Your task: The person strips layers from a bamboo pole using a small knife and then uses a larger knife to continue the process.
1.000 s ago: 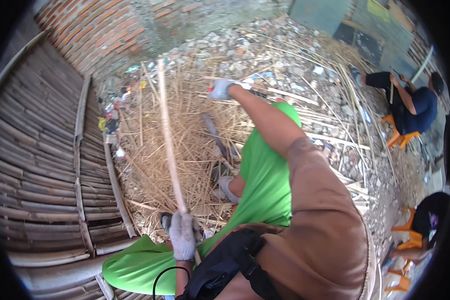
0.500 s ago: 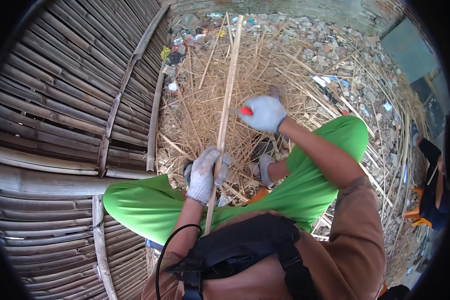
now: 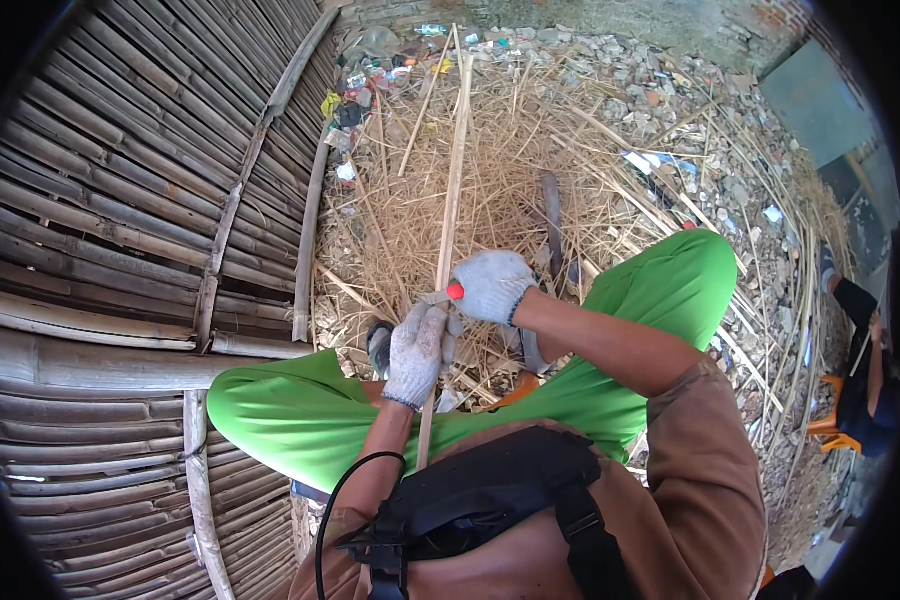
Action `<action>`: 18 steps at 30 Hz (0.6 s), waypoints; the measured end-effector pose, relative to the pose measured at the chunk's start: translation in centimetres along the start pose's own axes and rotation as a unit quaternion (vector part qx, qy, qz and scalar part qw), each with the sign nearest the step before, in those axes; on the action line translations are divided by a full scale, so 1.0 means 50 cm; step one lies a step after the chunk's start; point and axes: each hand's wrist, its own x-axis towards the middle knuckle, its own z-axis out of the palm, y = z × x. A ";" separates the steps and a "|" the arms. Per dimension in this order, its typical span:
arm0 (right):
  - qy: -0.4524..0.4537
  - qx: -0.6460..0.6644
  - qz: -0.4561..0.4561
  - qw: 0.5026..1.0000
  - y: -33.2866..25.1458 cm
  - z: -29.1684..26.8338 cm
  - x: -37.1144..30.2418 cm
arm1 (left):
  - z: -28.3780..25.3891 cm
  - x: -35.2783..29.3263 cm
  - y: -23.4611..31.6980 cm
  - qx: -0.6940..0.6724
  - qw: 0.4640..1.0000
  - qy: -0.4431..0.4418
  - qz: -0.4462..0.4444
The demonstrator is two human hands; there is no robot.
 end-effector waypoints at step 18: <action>0.203 0.023 0.338 0.919 0.434 -0.325 0.110 | 0.024 -0.133 -0.027 0.185 0.969 -0.100 0.128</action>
